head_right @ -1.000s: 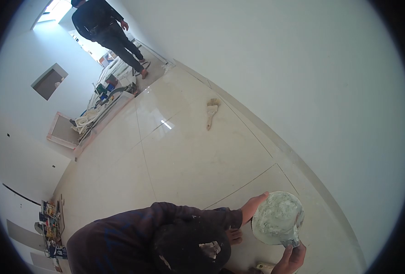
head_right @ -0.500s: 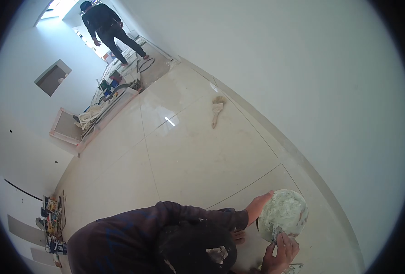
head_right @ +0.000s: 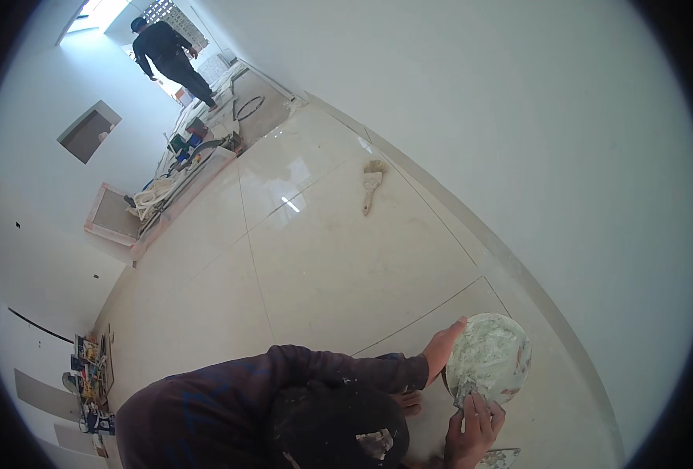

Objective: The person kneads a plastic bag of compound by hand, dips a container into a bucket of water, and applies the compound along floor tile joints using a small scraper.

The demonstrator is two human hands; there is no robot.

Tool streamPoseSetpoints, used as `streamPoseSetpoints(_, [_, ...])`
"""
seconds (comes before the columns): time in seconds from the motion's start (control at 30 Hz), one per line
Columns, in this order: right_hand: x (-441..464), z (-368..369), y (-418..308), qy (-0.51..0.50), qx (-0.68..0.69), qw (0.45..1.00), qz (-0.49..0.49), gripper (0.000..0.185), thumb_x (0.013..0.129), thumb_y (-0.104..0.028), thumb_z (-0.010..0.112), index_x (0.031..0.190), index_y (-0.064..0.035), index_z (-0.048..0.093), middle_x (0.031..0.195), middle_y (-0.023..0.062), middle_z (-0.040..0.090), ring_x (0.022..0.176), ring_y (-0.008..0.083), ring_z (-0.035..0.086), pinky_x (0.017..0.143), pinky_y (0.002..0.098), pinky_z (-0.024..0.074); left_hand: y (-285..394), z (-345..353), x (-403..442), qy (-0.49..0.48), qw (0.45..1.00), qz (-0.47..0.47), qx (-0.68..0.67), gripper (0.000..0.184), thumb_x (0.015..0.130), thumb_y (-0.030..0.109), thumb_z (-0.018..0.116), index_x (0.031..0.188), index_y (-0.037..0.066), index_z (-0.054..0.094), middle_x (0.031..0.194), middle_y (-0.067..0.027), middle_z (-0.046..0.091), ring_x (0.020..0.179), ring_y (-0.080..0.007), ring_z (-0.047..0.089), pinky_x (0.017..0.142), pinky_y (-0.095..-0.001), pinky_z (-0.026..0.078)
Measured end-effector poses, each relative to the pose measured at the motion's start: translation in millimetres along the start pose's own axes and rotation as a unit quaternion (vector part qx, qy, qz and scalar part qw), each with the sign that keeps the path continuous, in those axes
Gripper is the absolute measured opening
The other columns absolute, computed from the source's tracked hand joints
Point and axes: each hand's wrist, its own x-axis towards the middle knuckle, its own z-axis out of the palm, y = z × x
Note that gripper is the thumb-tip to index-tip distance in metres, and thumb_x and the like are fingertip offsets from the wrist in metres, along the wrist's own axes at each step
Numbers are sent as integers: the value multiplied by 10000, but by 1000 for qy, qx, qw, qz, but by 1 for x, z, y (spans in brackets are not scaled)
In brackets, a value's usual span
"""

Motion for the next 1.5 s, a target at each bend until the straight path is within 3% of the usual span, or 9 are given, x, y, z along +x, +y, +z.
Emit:
streamPoseSetpoints(0.1, [-3, -7, -2, -12, 21, 999, -32, 254, 814, -48, 758, 1064, -59, 715, 1032, 107, 724, 959, 320, 684, 902, 477, 537, -2, -3, 2, 11, 1000, -4, -1, 677, 1023, 598, 441, 1274, -2, 632, 1184, -95, 686, 1062, -188, 640, 983, -338, 454])
streamPoseSetpoints(0.17, [-13, -5, -7, -1, -50, 994, 98, 339, 737, 65, 698, 1068, -7, 677, 1089, 106, 709, 995, 309, 615, 894, 415, 512, -5, -5, 3, 37, 999, -17, 18, 694, 1008, 619, 452, 1249, -2, 649, 1163, -95, 692, 1032, -187, 646, 945, -336, 465])
streamPoseSetpoints(0.27, [-19, 2, -6, 20, -23, 994, 106, 375, 611, 71, 702, 967, -47, 715, 1067, 97, 719, 959, 380, 594, 854, 460, 510, -8, -5, 6, 67, 997, -45, 5, 709, 983, 642, 475, 1217, 0, 663, 1128, -99, 697, 998, -193, 651, 906, -341, 475])
streamPoseSetpoints(0.7, [12, -27, -24, -17, 34, 999, 26, 364, 598, 31, 749, 948, -60, 719, 1047, 60, 725, 925, 326, 608, 810, 453, 506, -32, -29, 37, 171, 981, -80, 54, 920, 893, 781, 440, 1139, -70, 688, 1107, -239, 707, 1077, -341, 653, 977, -397, 445])
streamPoseSetpoints(0.8, [-26, -38, -31, -49, 108, 989, 90, 246, 817, -7, 745, 1058, -37, 706, 1030, 139, 720, 932, 348, 676, 862, 466, 543, -34, -32, 38, 167, 980, -63, 90, 935, 894, 785, 425, 1154, -76, 679, 1120, -253, 703, 1100, -365, 647, 988, -405, 438])
streamPoseSetpoints(0.9, [-21, -41, -19, 62, 127, 974, 176, 234, 837, 30, 723, 1066, -13, 698, 1034, 167, 717, 912, 352, 669, 839, 445, 539, -32, -34, 38, 155, 983, -57, 84, 946, 891, 789, 424, 1164, -82, 668, 1127, -260, 699, 1105, -376, 642, 992, -409, 436])
streamPoseSetpoints(1.23, [-65, -47, -40, 159, 171, 878, 419, 260, 921, -18, 720, 1160, 67, 663, 1107, 180, 698, 1013, 288, 662, 922, 414, 544, -5, -10, -6, 104, 993, -28, -53, 810, 933, 705, 483, 1262, -22, 626, 1163, -158, 690, 1036, -257, 664, 945, -345, 479])
streamPoseSetpoints(1.4, [-70, -49, -49, 125, 172, 864, 456, 271, 957, -61, 698, 1186, 75, 650, 1124, 186, 692, 1033, 284, 663, 937, 400, 540, 2, -14, -24, 38, 997, -29, -66, 673, 988, 615, 505, 1243, 4, 624, 1124, -96, 684, 1002, -173, 649, 907, -302, 491])
streamPoseSetpoints(1.5, [-59, -41, -36, 126, 187, 863, 452, 262, 970, -66, 681, 1190, 74, 651, 1117, 178, 695, 1013, 263, 663, 922, 380, 541, -18, -35, -1, 14, 997, 62, -47, 559, 1034, 532, 504, 1211, 18, 633, 1073, -53, 676, 1006, -132, 630, 907, -303, 488])
